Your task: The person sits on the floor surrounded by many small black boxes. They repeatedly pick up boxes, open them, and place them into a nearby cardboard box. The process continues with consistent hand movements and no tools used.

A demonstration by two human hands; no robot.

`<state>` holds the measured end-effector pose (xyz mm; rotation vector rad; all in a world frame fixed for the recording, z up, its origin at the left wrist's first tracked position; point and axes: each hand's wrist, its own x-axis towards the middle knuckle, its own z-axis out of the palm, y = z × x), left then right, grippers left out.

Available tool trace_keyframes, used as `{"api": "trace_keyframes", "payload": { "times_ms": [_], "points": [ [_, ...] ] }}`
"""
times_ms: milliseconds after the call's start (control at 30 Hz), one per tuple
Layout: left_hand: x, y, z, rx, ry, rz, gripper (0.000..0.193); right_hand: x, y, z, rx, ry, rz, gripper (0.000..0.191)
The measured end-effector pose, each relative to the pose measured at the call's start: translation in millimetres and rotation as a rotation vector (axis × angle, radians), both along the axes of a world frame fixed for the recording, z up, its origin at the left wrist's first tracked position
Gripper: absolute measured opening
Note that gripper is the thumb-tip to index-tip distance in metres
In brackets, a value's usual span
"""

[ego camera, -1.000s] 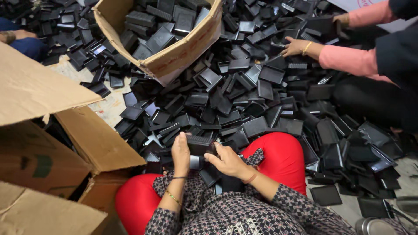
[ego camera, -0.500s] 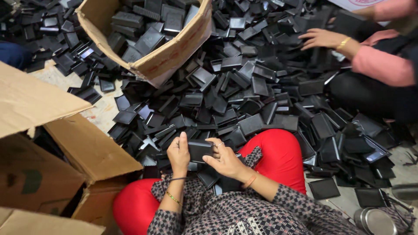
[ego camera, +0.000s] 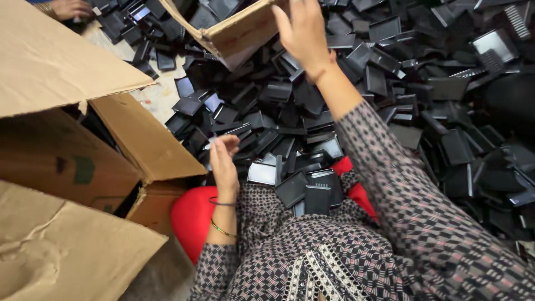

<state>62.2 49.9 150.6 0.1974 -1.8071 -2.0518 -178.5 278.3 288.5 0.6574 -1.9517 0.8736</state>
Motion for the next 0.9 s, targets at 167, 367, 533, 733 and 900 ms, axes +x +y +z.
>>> {"api": "trace_keyframes", "payload": {
  "times_ms": [167,367,533,733,900],
  "points": [
    [22.7,-17.2,-63.4,0.028,-0.204,0.034,0.039,51.9,34.9,-131.6,0.465,-0.406,0.03,0.05],
    [19.2,5.0,-89.1,0.019,-0.382,-0.104,0.033,59.2,89.3,-220.0,0.506,-0.602,-0.282,0.053],
    [21.1,33.8,-95.6,0.17,-0.449,-0.269,0.031,62.4,113.3,-222.4,0.269,-0.637,-0.249,0.047],
    [19.8,66.9,-77.1,0.528,-0.657,-0.412,0.031,180.6,98.6,-169.2,-0.494,-0.733,-0.092,0.056],
    [-3.7,100.0,-60.6,0.999,-0.834,-0.597,0.062,270.7,59.1,-138.5,-0.034,-0.601,0.23,0.014]
  ]
}}
